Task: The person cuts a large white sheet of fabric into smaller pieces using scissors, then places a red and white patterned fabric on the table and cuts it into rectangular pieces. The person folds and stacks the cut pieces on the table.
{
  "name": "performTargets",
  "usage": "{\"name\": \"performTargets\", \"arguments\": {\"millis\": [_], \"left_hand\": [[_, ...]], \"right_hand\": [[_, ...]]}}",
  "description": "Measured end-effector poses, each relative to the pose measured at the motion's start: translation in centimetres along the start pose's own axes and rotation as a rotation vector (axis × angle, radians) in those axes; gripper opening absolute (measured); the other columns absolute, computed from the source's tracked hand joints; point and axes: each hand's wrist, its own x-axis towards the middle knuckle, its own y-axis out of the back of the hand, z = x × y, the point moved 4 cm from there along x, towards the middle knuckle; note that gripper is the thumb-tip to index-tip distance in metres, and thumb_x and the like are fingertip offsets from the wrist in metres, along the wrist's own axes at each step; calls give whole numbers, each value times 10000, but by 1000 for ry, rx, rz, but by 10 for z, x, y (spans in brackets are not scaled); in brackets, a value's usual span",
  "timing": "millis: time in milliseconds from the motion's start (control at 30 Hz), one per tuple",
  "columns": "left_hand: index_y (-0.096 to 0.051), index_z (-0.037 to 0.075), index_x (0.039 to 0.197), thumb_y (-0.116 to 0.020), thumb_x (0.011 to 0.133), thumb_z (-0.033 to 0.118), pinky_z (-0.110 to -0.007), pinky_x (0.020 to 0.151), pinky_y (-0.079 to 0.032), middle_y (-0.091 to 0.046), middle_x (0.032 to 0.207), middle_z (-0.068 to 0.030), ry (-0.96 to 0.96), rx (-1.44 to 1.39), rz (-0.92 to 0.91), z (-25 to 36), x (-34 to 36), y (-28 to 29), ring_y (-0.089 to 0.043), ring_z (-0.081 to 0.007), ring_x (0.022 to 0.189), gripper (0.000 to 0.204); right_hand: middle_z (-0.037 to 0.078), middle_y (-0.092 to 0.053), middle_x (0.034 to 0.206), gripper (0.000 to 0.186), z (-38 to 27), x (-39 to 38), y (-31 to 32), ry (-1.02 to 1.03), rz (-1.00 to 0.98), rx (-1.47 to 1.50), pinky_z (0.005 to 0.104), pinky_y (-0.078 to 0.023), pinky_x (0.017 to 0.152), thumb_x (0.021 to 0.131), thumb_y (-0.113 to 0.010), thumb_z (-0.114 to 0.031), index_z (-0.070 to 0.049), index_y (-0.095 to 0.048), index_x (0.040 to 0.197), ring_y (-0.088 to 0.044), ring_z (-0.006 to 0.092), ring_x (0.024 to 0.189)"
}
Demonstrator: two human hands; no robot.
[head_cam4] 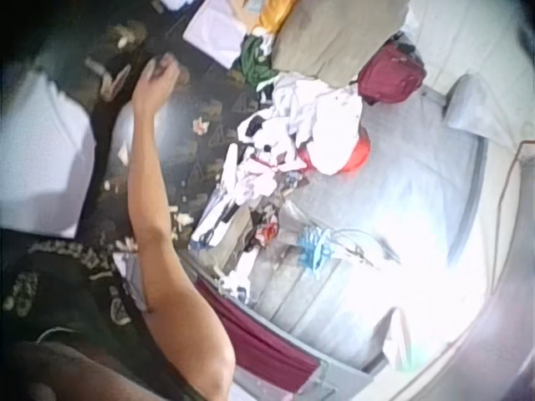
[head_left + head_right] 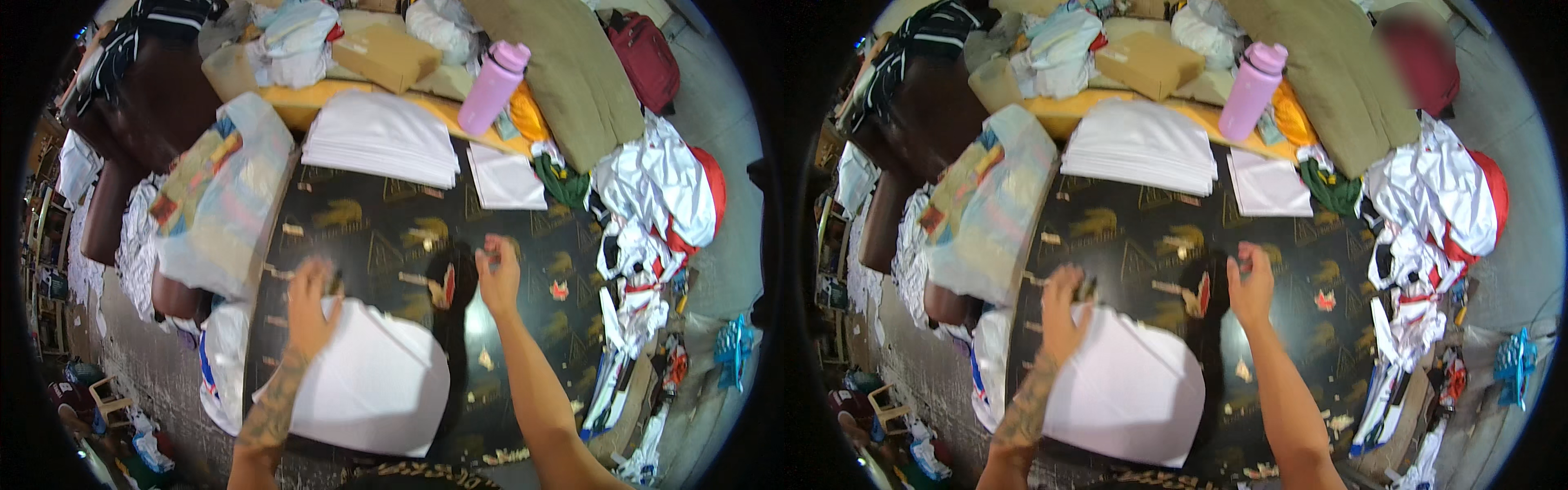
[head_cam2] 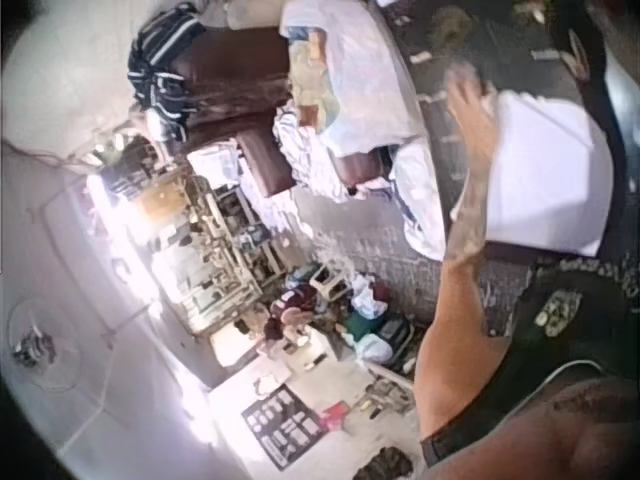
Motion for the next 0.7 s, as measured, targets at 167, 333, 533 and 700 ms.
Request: {"name": "performTargets", "arguments": {"millis": [167, 333, 533, 700], "left_hand": [[-432, 116, 1656, -685, 971, 449, -710, 1267, -157, -344, 1718, -221, -14, 185, -341, 128, -208, -26, -269, -464, 1598, 803], [-441, 211, 1659, -679, 977, 543, -705, 1264, -156, -344, 1730, -172, -149, 148, -403, 195, -276, -49, -266, -427, 1605, 795], [-664, 140, 1325, -788, 930, 363, -519, 1094, -404, -603, 1339, -79, -283, -26, -504, 215, -366, -38, -524, -304, 1303, 470], [-652, 100, 1173, -786, 932, 334, -451, 1012, -442, -606, 1180, -67, -361, 79, -373, 215, -381, -47, -554, -274, 1183, 362]], "right_hand": [[145, -718, 1122, 299, 2, -216, 89, -402, -345, -119, 384, -560, 839, 938, -810, -184, -22, -718, 1171, -676, 265, 912], [133, -716, 1105, 413, 14, -308, 131, -369, -317, -158, 394, -561, 862, 921, -845, -272, -13, -725, 1220, -682, 269, 910], [109, -686, 1047, 470, 50, -316, 134, -420, -21, -288, 386, -534, 870, 899, -877, -309, -24, -749, 1251, -653, 248, 923], [161, -710, 1027, 317, 48, -287, 107, -68, -255, -491, 452, -554, 848, 925, -833, -249, -107, -743, 1194, -691, 331, 937]]}}
